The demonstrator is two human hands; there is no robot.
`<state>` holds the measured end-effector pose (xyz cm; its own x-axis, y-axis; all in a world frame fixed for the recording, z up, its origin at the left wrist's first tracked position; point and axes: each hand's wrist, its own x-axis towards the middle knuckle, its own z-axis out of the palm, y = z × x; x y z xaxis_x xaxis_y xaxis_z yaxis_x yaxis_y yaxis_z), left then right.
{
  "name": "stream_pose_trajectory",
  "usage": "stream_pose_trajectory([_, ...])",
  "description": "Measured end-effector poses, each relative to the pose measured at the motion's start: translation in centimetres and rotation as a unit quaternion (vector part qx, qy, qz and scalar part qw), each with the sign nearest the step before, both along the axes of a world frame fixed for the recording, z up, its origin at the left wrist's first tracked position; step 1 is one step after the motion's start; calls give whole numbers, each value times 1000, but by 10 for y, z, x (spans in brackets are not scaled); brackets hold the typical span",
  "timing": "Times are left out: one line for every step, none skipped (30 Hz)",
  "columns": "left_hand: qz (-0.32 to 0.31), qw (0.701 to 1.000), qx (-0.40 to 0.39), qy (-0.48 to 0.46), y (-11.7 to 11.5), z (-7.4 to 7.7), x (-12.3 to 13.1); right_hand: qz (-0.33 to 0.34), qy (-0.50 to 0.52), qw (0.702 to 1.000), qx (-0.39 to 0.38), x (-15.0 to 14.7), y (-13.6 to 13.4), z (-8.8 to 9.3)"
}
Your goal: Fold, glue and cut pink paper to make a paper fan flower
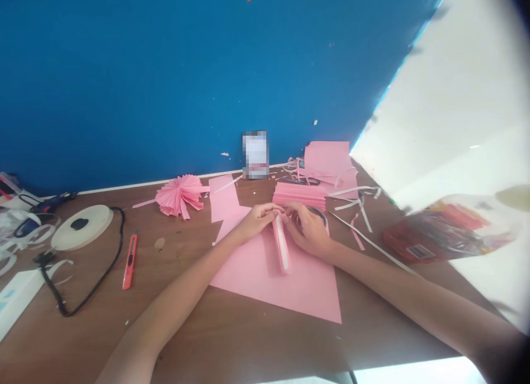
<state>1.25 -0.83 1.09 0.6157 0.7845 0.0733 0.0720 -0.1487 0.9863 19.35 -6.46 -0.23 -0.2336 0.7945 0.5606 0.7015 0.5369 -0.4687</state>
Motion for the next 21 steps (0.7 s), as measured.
stream_pose_trajectory([36,999,10,-3,2,-2,0,0,3,1000,-9,1,-1,1])
stream_pose_trajectory([75,997,18,-4,3,-4,-1,0,1,1000,-16,1,-2,3])
stream_pose_trajectory([117,993,25,-5,5,-7,-1,0,-4,1000,-23,2,-3,4])
stream_pose_trajectory([161,986,32,-7,6,-9,-2,1,-9,1000,-30,3,-4,5])
stream_pose_trajectory([200,979,38,-9,7,-12,-2,3,-15,999,-35,3,-6,6])
stream_pose_trajectory([234,971,43,-13,7,-13,-3,8,-19,999,-40,3,-7,6])
stream_pose_trajectory([261,964,48,-18,7,-14,-3,14,-24,999,-45,3,-7,6])
stream_pose_trajectory([282,958,52,-26,7,-14,-4,19,-30,998,-49,3,-8,6])
stream_pose_trajectory([297,952,57,-35,6,-14,-4,21,-37,998,-51,2,-8,5])
stream_pose_trajectory([308,948,61,-45,6,-13,-3,23,-44,998,-49,1,-8,4])
stream_pose_trajectory([315,945,63,-55,5,-12,-3,25,-49,998,-44,0,-8,3])
stream_pose_trajectory([319,944,61,-63,5,-12,-3,21,-51,998,-37,0,-8,2])
stream_pose_trajectory([321,943,54,-71,6,-11,-3,9,-45,999,-29,-1,-7,1])
stream_pose_trajectory([320,943,39,-78,7,-12,-3,-11,-31,999,-20,-1,-6,0])
stream_pose_trajectory([317,944,20,-86,8,-12,-3,-36,-9,999,-15,-1,-5,0])
stream_pose_trajectory([313,945,-2,-96,9,-13,-3,-62,20,998,-15,0,-3,0])
stream_pose_trajectory([307,945,-23,-107,10,-15,-4,-85,55,995,-16,0,-2,0])
stream_pose_trajectory([294,948,-40,-119,12,-16,-5,-100,95,990,-18,1,-1,1])
stream_pose_trajectory([269,953,-54,-131,12,-16,-6,-106,138,984,-21,3,1,1])
stream_pose_trajectory([230,961,-66,-142,13,-16,-8,-105,180,978,-24,4,2,2])
stream_pose_trajectory([177,970,-77,-149,13,-15,-10,-100,217,971,-26,5,2,2])
